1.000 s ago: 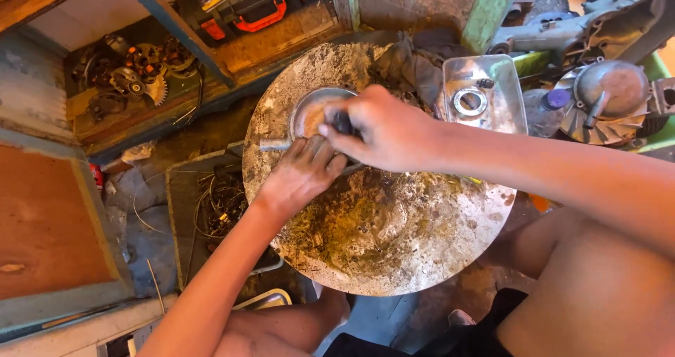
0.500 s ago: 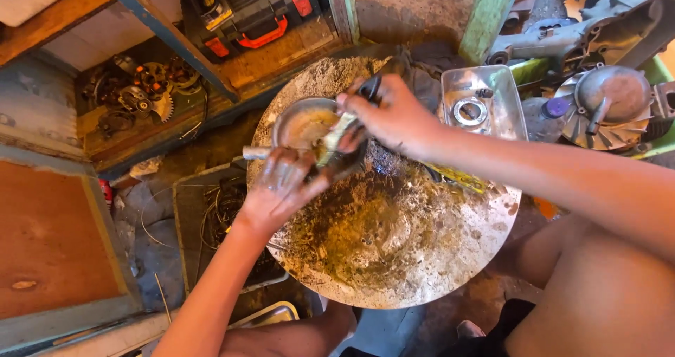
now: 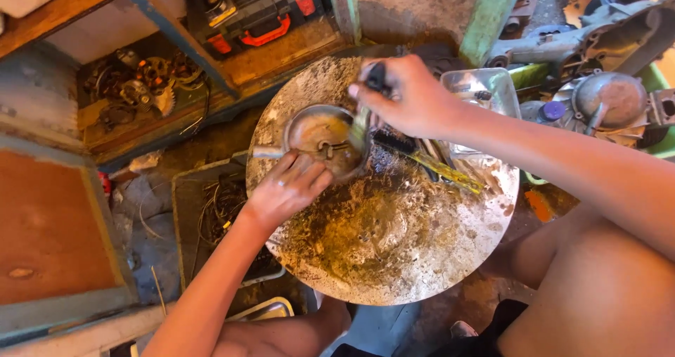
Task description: Cleaning a motorcycle engine cover using a brush and solvent on a workbench.
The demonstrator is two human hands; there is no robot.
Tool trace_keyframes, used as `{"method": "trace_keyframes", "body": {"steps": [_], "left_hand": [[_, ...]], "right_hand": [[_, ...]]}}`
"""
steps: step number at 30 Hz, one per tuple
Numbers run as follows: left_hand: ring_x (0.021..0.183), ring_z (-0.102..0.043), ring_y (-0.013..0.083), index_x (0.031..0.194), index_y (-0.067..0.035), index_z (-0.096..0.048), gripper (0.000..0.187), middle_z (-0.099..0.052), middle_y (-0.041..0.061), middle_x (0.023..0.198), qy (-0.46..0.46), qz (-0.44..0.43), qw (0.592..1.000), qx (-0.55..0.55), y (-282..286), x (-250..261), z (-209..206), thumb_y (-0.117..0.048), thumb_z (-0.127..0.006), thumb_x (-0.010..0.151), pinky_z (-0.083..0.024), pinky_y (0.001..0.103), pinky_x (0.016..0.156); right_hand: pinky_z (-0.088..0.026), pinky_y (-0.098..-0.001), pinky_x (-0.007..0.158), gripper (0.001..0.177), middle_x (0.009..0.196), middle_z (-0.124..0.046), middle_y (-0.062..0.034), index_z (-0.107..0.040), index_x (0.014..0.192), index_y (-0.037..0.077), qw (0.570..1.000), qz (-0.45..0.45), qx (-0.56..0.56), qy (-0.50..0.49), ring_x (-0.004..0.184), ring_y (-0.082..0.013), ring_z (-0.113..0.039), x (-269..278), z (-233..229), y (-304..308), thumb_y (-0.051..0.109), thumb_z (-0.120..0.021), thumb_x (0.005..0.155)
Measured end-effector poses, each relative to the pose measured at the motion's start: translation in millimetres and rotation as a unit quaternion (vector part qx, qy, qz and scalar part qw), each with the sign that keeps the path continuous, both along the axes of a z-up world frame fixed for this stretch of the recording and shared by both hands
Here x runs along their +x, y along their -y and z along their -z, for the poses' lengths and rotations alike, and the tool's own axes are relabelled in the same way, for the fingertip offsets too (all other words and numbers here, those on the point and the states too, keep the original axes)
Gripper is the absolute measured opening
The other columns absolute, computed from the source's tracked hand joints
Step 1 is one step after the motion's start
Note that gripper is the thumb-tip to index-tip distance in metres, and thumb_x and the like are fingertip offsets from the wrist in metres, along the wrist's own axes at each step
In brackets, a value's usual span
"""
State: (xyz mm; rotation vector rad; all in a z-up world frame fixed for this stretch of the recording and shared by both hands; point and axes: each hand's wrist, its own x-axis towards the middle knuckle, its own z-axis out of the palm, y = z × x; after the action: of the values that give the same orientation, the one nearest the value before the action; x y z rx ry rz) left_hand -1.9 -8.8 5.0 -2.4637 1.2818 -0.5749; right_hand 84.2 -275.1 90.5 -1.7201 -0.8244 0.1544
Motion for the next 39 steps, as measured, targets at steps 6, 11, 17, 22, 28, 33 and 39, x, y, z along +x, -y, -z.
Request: {"method": "trace_keyframes", "body": {"steps": [6,11,17,22,28,33,39], "left_hand": [[0.088,-0.065,0.015,0.109,-0.02,-0.054,0.028,-0.062,-0.003,0.088,-0.009,0.003,1.0,0.017,12.8,-1.6,-14.8,-0.002,-0.068,0.092,-0.051,0.033,0.09],[0.094,-0.064,0.0127,0.115,-0.024,-0.051,0.037,-0.061,-0.004,0.091,0.02,0.024,0.999,0.026,-2.5,10.2,14.7,-0.001,-0.067,0.09,-0.047,0.034,0.097],[0.107,-0.059,0.0189,0.116,-0.022,-0.052,0.029,-0.056,0.003,0.106,0.109,0.074,0.991,-0.007,-6.4,0.4,5.5,-0.011,-0.068,0.094,-0.048,0.038,0.102],[0.1,-0.061,0.0177,0.134,-0.018,-0.052,0.033,-0.063,0.003,0.113,0.12,0.1,0.987,-0.018,-2.6,-1.5,5.8,-0.012,-0.055,0.101,-0.055,0.033,0.093],[0.114,-0.069,0.0201,0.15,-0.005,-0.026,0.071,-0.068,0.008,0.124,0.061,0.18,0.981,-0.047,-2.9,1.2,26.8,-0.015,-0.072,0.098,-0.062,0.032,0.092],[0.118,-0.068,0.0184,0.134,-0.01,-0.043,0.047,-0.07,0.002,0.117,0.105,0.177,0.977,-0.059,2.9,-4.1,8.1,-0.016,-0.07,0.096,-0.057,0.036,0.104],[0.123,-0.063,0.0217,0.118,-0.019,-0.055,0.031,-0.067,0.003,0.12,0.097,0.167,0.981,-0.021,-2.4,-6.5,5.8,-0.011,-0.064,0.09,-0.049,0.042,0.114]], "right_hand": [[-0.059,-0.0466,0.07,0.008,0.086,-0.066,-0.0258,-0.062,0.097,-0.01,0.991,-0.021,0.073,0.106,0.071,-0.0336,-0.071,-13.0,-0.4,-15.0,-0.004,-0.056,0.098],[-0.061,-0.0454,0.075,0.014,0.088,-0.067,-0.0254,-0.059,0.1,-0.004,0.99,0.019,0.082,-0.116,0.074,-0.032,-0.073,-17.0,11.2,-19.7,0.008,-0.052,0.102],[-0.061,-0.0379,0.051,0.017,0.072,-0.064,-0.027,-0.057,0.087,-0.008,0.986,0.035,0.096,-0.134,0.055,-0.0301,-0.07,12.9,22.3,-3.5,0.001,-0.053,0.102],[-0.064,-0.0189,0.055,0.017,0.08,-0.069,-0.0147,-0.061,0.094,-0.007,0.996,0.06,0.022,0.067,0.064,-0.0174,-0.07,-7.0,-23.8,-7.2,-0.001,-0.051,0.106],[-0.055,-0.0223,0.061,0.021,0.07,-0.063,-0.001,-0.066,0.091,0.01,0.987,0.027,-0.157,-0.016,0.065,-0.0135,-0.062,-15.7,-29.9,-15.2,0.025,-0.055,0.101],[-0.065,-0.0174,0.064,0.015,0.079,-0.067,-0.0107,-0.059,0.095,-0.001,0.995,0.055,-0.08,-0.035,0.068,-0.0146,-0.071,5.0,-15.6,-2.9,0.006,-0.051,0.105],[-0.061,-0.0164,0.058,0.015,0.076,-0.066,-0.0079,-0.062,0.092,0.0,0.997,0.043,-0.065,-0.027,0.066,-0.0142,-0.07,-12.8,-25.8,-4.7,0.006,-0.054,0.103]]}}
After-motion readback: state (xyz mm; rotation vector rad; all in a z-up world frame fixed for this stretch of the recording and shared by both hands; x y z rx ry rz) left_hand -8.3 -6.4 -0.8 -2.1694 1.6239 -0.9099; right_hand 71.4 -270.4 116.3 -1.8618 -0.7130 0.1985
